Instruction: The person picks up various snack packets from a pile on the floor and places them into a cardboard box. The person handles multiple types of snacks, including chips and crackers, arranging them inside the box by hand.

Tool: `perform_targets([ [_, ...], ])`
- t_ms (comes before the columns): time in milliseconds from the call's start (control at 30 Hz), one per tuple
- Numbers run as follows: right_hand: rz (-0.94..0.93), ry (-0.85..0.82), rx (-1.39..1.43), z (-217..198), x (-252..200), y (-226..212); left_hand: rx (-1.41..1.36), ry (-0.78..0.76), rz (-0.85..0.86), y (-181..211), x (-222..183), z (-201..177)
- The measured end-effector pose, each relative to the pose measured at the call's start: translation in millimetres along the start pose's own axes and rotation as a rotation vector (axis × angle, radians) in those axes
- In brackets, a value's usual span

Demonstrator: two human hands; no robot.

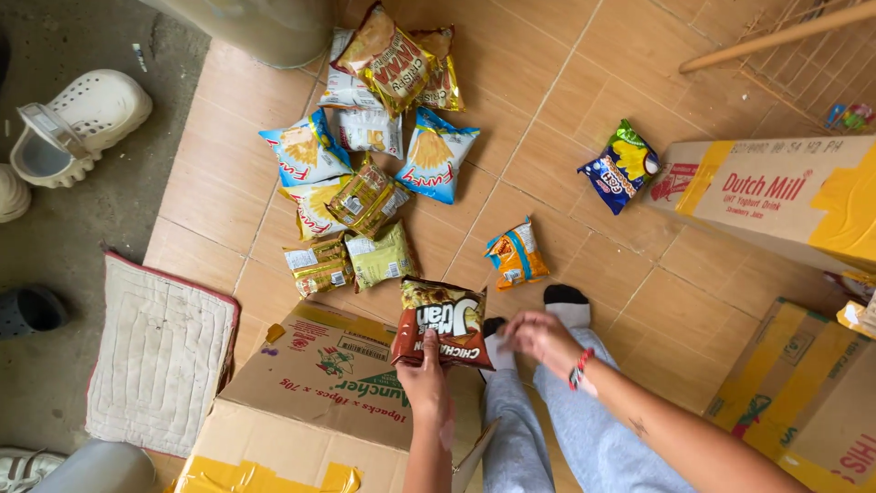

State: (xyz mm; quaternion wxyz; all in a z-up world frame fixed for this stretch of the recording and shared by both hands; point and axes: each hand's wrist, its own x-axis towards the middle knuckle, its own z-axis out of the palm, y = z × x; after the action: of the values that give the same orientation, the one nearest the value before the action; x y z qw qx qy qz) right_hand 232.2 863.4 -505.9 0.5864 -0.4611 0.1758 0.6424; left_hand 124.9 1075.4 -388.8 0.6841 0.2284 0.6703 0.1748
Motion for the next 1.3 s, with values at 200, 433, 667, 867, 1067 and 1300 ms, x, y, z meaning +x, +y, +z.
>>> perform_targets([
  [200, 0.093, 0.570, 0.330, -62.4, 73.5, 14.2, 0.054, 0.018, 0.092, -7.7, 14.3, -22.3],
  [433, -0.078, 0.536, 0.410, -56.3, 140.5, 31.7, 0.058, 0.008, 0.002, -0.7, 12.2, -37.2],
  [667, -0.036, 0.520, 0.400, -17.3, 81.6, -27.8, 0.041, 0.025, -0.099, 13.2, -15.1, -42.4],
  [867, -0.168, 0.415, 0.448, -13.6, -19.7, -47.7, -0.117, -0.117, -0.132, 35.9, -82.0, -33.5],
  [1067, -0.298, 0.376, 0.347, 73.7, -172.9, -120.6, -0.190, -0.228, -0.132, 104.7, -191.2, -9.2],
  [1300, -0.575, 0.323, 0.025, 172.3, -366.6, -179.9, -0.333, -0.435, -0.234, 144.5, -276.5, -21.0],
])
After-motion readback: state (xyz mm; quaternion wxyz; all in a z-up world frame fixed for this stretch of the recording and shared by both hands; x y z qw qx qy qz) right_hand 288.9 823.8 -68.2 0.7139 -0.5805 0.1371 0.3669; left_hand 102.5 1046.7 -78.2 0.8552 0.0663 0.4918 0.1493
